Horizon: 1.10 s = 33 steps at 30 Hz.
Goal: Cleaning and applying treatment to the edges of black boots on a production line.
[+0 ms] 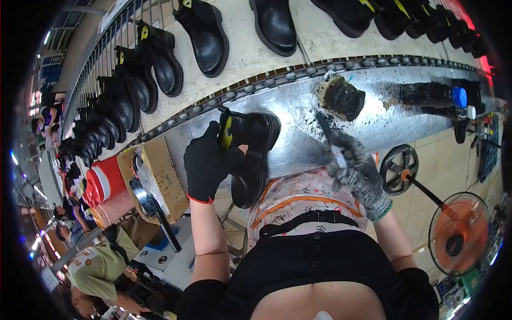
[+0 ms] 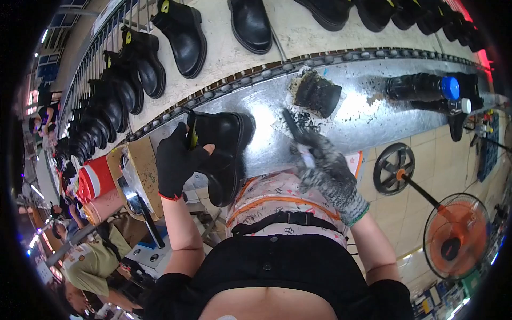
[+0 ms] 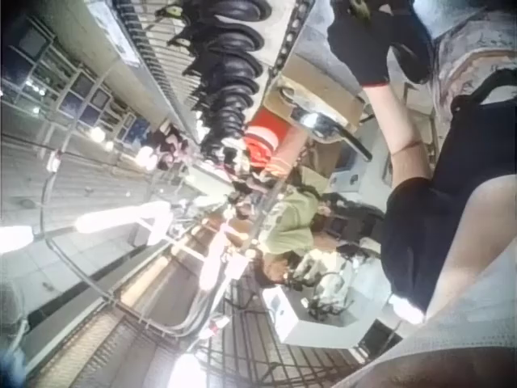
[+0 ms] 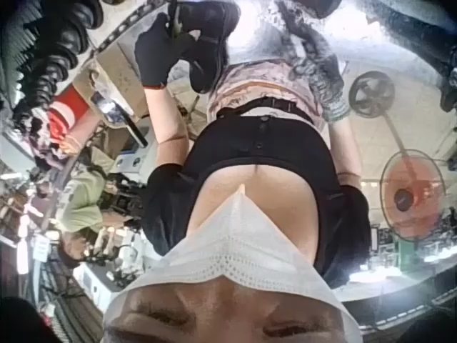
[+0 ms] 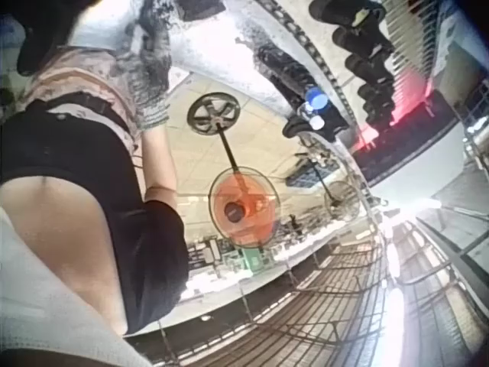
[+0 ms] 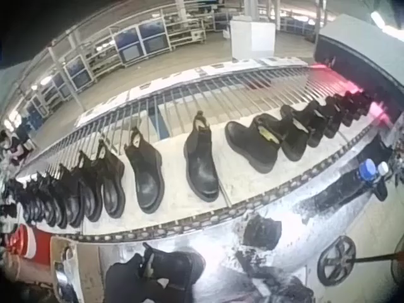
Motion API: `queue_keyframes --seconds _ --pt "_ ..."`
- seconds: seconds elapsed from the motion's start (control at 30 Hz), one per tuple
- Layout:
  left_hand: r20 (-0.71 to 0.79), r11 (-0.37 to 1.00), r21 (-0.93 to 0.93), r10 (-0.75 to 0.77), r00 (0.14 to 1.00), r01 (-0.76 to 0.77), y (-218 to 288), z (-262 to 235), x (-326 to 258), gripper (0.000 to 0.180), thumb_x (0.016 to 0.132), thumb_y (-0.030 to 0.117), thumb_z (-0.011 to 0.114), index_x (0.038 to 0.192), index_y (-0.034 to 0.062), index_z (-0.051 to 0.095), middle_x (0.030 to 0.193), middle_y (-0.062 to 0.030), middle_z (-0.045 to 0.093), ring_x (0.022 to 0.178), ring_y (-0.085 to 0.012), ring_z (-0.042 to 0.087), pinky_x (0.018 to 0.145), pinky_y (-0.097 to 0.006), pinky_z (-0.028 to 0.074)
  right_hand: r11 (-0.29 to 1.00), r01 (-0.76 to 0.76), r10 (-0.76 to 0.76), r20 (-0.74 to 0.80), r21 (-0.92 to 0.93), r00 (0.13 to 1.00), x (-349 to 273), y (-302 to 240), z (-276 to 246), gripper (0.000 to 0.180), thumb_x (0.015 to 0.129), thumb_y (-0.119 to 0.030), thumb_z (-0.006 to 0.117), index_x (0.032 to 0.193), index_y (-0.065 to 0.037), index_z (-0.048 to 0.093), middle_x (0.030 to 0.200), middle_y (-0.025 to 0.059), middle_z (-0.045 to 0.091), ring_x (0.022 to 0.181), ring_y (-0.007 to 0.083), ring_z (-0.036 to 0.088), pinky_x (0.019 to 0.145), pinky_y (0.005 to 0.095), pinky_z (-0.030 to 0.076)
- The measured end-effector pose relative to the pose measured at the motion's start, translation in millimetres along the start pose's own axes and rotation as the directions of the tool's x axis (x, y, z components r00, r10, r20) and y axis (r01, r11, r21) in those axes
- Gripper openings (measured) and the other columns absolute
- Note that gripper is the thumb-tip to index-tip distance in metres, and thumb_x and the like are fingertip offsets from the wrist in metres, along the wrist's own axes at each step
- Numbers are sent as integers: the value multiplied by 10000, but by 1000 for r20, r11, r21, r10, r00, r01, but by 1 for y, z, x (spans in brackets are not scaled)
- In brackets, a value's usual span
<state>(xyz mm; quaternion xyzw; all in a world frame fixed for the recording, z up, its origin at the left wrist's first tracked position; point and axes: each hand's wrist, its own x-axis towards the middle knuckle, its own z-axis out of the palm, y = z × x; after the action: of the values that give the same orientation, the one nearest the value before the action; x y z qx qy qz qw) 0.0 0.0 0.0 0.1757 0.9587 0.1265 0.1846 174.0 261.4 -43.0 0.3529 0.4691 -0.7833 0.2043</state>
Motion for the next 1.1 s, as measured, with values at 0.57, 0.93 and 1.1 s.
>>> queue_keyframes --seconds 0.57,0.93,1.1 --pt "8 993 40 -111 994 110 16 3 -3 512 639 363 771 984 11 630 649 -151 626 584 -274 632 547 -342 460 217 668 -485 515 -712 707 29 -6 29 631 761 -42 525 1370 -76 368 1151 270 513 1079 394 519 959 456 417" --pt "-5 995 32 -95 996 95 14 5 -5 545 643 375 769 1010 2 618 687 -168 644 615 -292 647 558 -349 471 279 664 -492 490 -694 719 34 -4 35 554 829 -198 590 1350 -121 418 1101 218 559 1041 348 545 910 435 434" --pt "-6 995 36 -89 996 89 14 4 -6 573 647 392 764 1023 -11 608 715 -185 651 646 -311 656 570 -357 482 454 607 -396 462 -652 793 31 -19 38 494 838 -285 608 1292 -126 497 1068 144 605 990 313 579 875 408 451"
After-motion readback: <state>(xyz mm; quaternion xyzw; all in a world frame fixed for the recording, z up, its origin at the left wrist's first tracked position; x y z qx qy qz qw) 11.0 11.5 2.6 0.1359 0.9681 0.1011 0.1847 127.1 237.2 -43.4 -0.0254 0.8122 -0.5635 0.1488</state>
